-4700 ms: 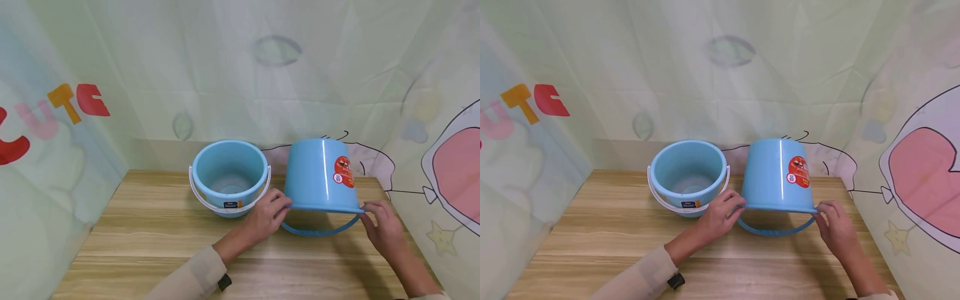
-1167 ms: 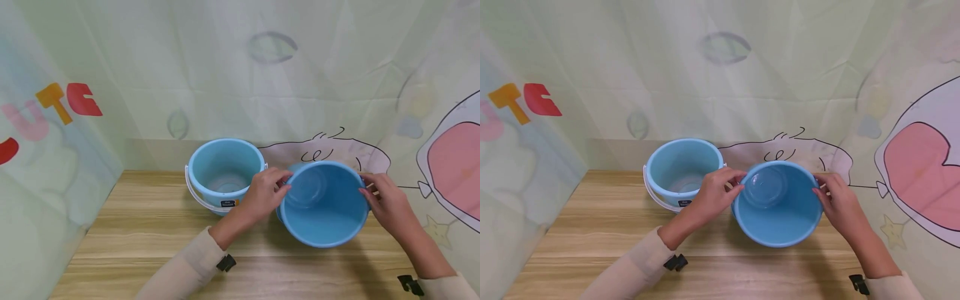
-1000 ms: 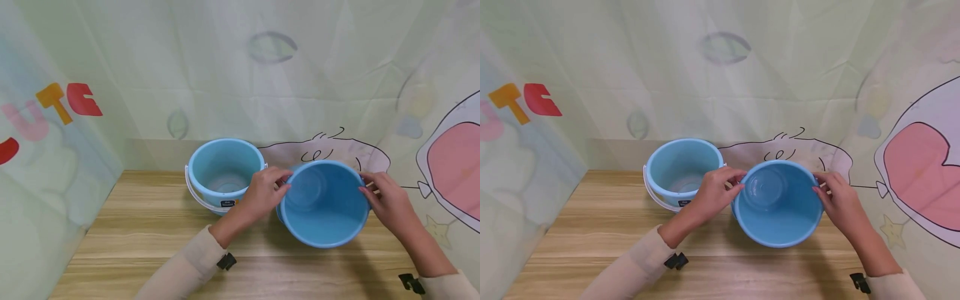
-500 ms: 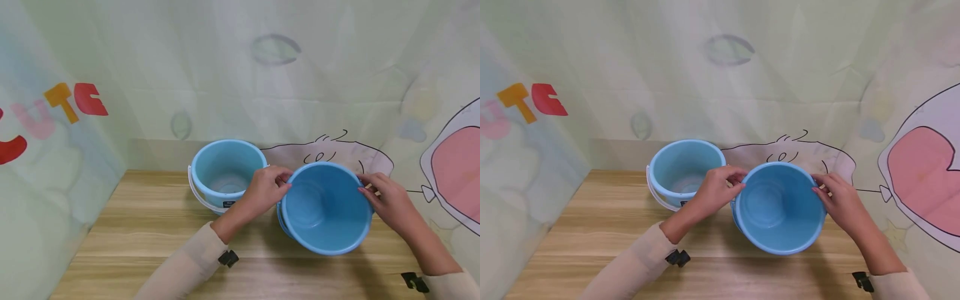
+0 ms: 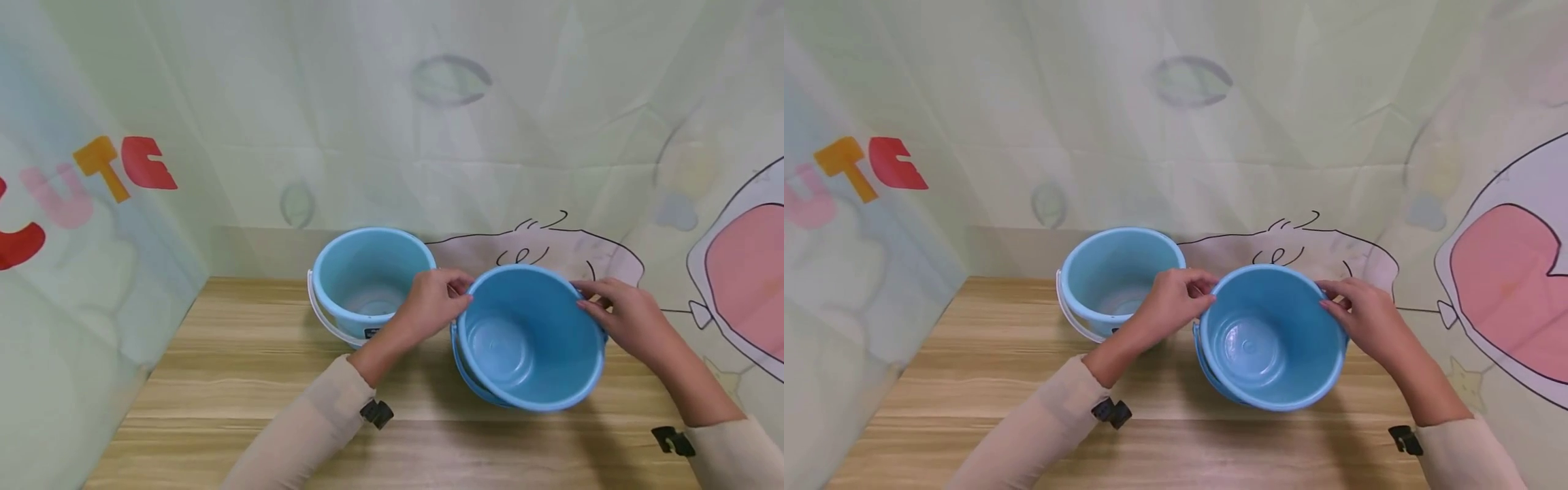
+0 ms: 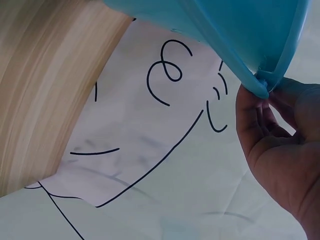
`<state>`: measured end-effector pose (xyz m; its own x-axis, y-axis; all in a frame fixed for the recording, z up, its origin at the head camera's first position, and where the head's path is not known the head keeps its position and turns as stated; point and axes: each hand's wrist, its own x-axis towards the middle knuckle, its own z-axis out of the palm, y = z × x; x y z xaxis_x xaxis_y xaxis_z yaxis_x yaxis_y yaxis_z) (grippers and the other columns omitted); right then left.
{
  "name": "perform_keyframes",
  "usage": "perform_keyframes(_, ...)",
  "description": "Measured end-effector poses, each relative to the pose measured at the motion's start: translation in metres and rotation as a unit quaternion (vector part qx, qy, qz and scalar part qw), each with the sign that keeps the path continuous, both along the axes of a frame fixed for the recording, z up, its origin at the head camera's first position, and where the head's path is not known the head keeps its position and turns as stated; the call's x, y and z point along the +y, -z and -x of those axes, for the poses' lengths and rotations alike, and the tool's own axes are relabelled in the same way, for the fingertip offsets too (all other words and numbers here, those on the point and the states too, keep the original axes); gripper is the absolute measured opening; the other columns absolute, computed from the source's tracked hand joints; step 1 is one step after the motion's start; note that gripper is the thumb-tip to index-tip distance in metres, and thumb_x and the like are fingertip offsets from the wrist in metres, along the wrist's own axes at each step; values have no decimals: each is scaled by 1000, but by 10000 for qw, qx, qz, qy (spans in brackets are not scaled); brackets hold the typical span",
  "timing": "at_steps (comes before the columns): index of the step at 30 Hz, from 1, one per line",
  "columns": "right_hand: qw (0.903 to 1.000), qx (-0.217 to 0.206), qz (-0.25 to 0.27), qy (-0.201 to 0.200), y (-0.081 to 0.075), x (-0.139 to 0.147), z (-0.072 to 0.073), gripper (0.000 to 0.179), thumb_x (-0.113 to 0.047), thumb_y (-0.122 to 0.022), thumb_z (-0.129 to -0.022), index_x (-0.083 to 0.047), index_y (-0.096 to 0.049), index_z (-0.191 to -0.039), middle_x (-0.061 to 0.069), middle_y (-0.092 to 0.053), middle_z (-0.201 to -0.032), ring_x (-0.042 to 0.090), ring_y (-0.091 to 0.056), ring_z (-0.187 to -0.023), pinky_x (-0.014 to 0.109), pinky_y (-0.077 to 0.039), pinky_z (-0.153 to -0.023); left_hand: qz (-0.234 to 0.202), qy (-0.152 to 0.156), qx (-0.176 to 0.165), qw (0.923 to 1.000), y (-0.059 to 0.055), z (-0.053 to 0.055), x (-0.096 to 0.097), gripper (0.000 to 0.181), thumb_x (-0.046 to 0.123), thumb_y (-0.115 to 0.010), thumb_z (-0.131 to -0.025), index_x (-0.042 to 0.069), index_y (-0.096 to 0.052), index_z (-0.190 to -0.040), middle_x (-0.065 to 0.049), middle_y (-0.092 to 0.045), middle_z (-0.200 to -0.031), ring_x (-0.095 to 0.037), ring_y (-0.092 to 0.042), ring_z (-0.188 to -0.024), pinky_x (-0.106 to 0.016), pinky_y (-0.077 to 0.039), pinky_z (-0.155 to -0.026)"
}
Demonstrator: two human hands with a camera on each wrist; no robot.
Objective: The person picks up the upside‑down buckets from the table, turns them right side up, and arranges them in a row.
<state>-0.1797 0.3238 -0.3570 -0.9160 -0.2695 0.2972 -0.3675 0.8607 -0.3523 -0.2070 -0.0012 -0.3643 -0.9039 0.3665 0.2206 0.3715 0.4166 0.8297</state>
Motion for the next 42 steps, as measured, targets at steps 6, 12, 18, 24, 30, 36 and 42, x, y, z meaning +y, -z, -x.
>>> perform_keyframes(6, 9971, -734, 194, 73, 2, 2, 5, 39, -13, -69, -99, 4, -63, -133, 23, -73, -108, 28, -70, -84, 29, -61, -58, 100, 45, -196, 9997, 1, 5, 2, 20, 8, -72, -95, 6, -76, -115, -3, -73, -90, -9, -68, -75, -22, -58, -63)
perform_keyframes(12, 9946, -1031, 122, 50, 3, 7, 11, 38, -14, -68, -100, 4, -64, -133, 25, -71, -110, 26, -71, -84, 30, -62, -60, 328, 23, -374, 9988, -3, 10, 8, 21, 8, -69, -96, 5, -77, -115, -1, -72, -86, -8, -68, -67, -21, -58, -61)
perform_keyframes(18, 9905, -1361, 188, 92, 4, 10, 14, 39, -16, -66, -101, 5, -63, -134, 26, -71, -114, 24, -73, -84, 34, -63, -63, 630, -75, -530, 9966, -5, 17, 16, 22, 9, -70, -96, 3, -76, -117, -5, -74, -90, -9, -69, -67, -20, -58, -62)
perform_keyframes(24, 9893, -1441, 223, 103, 9, 12, 19, 39, -17, -65, -102, 5, -64, -134, 27, -72, -116, 26, -74, -87, 37, -64, -66, 956, -202, -459, 9942, -6, 22, 22, 22, 10, -69, -97, 4, -77, -116, -6, -75, -94, -12, -70, -76, -21, -58, -65)
perform_keyframes(30, 9880, -1521, 209, 152, 11, 11, 23, 39, -17, -66, -102, 4, -64, -134, 29, -70, -119, 34, -74, -90, 43, -65, -69, 1129, -278, -380, 9925, -4, 27, 24, 22, 11, -68, -98, 3, -76, -117, -9, -76, -102, -17, -71, -87, -24, -60, -71)
perform_keyframes(36, 9863, -1612, 232, 274, 10, 7, 26, 39, -18, -65, -102, 5, -65, -133, 30, -69, -122, 40, -73, -96, 44, -65, -70, 1228, -337, -409, 9910, -3, 29, 26, 23, 11, -67, -99, 3, -76, -118, -11, -76, -105, -19, -72, -89, -26, -62, -72)
perform_keyframes(42, 9858, -1599, 323, 400, 9, 4, 23, 39, -20, -66, -102, 6, -65, -132, 29, -70, -116, 34, -73, -90, 41, -64, -68, 1349, -341, -450, 9892, -2, 29, 27, 25, 12, -69, -97, 2, -74, -120, -11, -75, -105, -19, -70, -87, -27, -61, -72)
